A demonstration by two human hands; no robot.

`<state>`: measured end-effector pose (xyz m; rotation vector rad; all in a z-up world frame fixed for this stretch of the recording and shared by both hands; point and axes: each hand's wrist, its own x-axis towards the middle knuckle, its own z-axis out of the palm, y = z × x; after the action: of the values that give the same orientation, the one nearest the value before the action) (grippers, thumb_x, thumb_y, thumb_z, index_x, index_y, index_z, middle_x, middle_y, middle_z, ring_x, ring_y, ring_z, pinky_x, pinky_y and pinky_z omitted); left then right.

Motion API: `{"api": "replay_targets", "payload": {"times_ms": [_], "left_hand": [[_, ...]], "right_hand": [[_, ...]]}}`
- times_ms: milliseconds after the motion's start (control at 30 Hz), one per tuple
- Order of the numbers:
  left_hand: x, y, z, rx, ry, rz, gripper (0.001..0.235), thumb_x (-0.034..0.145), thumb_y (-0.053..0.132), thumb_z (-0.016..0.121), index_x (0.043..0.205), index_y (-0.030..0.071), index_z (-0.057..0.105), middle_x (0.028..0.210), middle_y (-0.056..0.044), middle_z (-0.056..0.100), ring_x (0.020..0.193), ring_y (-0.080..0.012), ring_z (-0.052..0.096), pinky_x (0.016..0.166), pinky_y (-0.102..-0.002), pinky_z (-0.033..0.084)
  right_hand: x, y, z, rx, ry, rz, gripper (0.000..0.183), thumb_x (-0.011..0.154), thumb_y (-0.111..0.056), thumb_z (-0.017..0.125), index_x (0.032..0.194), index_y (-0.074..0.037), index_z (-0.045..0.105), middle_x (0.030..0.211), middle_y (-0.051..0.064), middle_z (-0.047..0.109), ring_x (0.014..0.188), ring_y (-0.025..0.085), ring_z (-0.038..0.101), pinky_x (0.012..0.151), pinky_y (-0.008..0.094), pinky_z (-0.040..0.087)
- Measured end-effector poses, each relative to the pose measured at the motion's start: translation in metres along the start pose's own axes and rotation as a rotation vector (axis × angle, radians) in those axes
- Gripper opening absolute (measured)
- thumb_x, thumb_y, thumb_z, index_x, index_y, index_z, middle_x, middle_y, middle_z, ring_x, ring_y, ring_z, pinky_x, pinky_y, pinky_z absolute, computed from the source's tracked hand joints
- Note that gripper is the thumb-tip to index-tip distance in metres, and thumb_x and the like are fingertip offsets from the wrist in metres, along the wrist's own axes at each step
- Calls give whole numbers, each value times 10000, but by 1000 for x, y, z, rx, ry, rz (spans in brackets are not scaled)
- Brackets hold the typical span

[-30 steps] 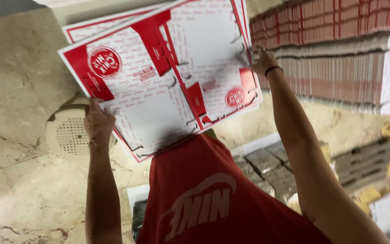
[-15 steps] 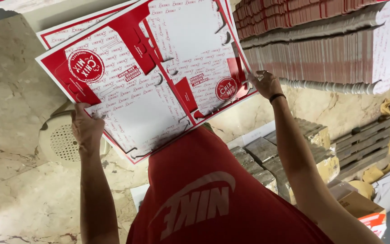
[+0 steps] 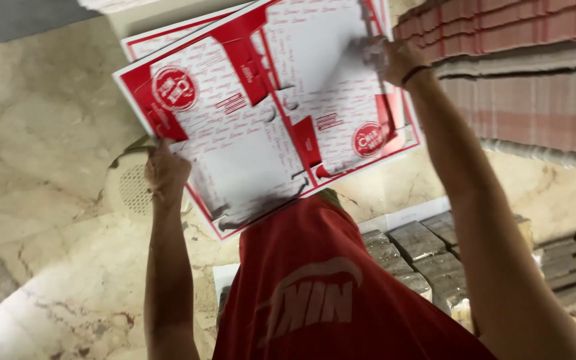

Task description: Folding flat cardboard sheets into assembled boxes in a factory setting.

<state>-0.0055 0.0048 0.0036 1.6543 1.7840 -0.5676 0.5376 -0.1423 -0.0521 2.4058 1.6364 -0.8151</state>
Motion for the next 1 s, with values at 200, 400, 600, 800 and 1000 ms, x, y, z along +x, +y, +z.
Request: {"api": "replay_targets", "payload": {"times_ms": [200, 400, 600, 800, 1000], "left_hand": [[-6, -24, -36, -388, -289, 260, 702, 796, 51, 514, 1497, 71, 474, 1202, -185, 650, 717, -225, 661, 558, -359, 580], [1, -20, 13, -134, 25, 257, 612, 827, -146, 590, 1362, 106, 428, 1324, -285, 404, 1045, -542, 619, 852, -557, 606], [-43, 6, -40, -93, 13, 230, 1115, 787, -241, 541, 1665, 193, 9, 1365, -262, 375, 1116, -359, 539, 787, -409, 614], [-104, 10, -124, -90, 11, 239, 838, 753, -250, 485, 1493, 128, 382, 1270, -189, 426, 1168, -422, 573, 939, -487, 577], [-85, 27, -78, -174, -69, 169, 667, 860, -210, 516, 1423, 144, 469, 1405, -153, 421, 1279, -364, 550, 1057, -431, 554]], "right_hand": [[-21, -34, -38, 20, -174, 164, 517, 896, 117, 676, 1388, 8, 557, 1186, 271, 650, 1086, 402, 630, 911, 467, 573], [-27, -53, -54, -101, -180, 160, 673, 920, 104, 623, 1527, -155, 490, 1263, 269, 635, 1080, 425, 643, 848, 524, 604], [-64, -74, -114, -166, -90, 122, 487, 969, 8, 677, 1435, -112, 599, 1115, 219, 738, 1018, 404, 698, 842, 559, 624], [-134, -95, -200, -7, -132, 149, 698, 928, 83, 622, 1567, -149, 464, 1301, 306, 656, 1157, 456, 639, 983, 607, 542], [-116, -64, -142, 170, -218, 232, 585, 981, -2, 632, 1521, -192, 506, 1287, 251, 642, 1154, 396, 613, 984, 537, 550]]}}
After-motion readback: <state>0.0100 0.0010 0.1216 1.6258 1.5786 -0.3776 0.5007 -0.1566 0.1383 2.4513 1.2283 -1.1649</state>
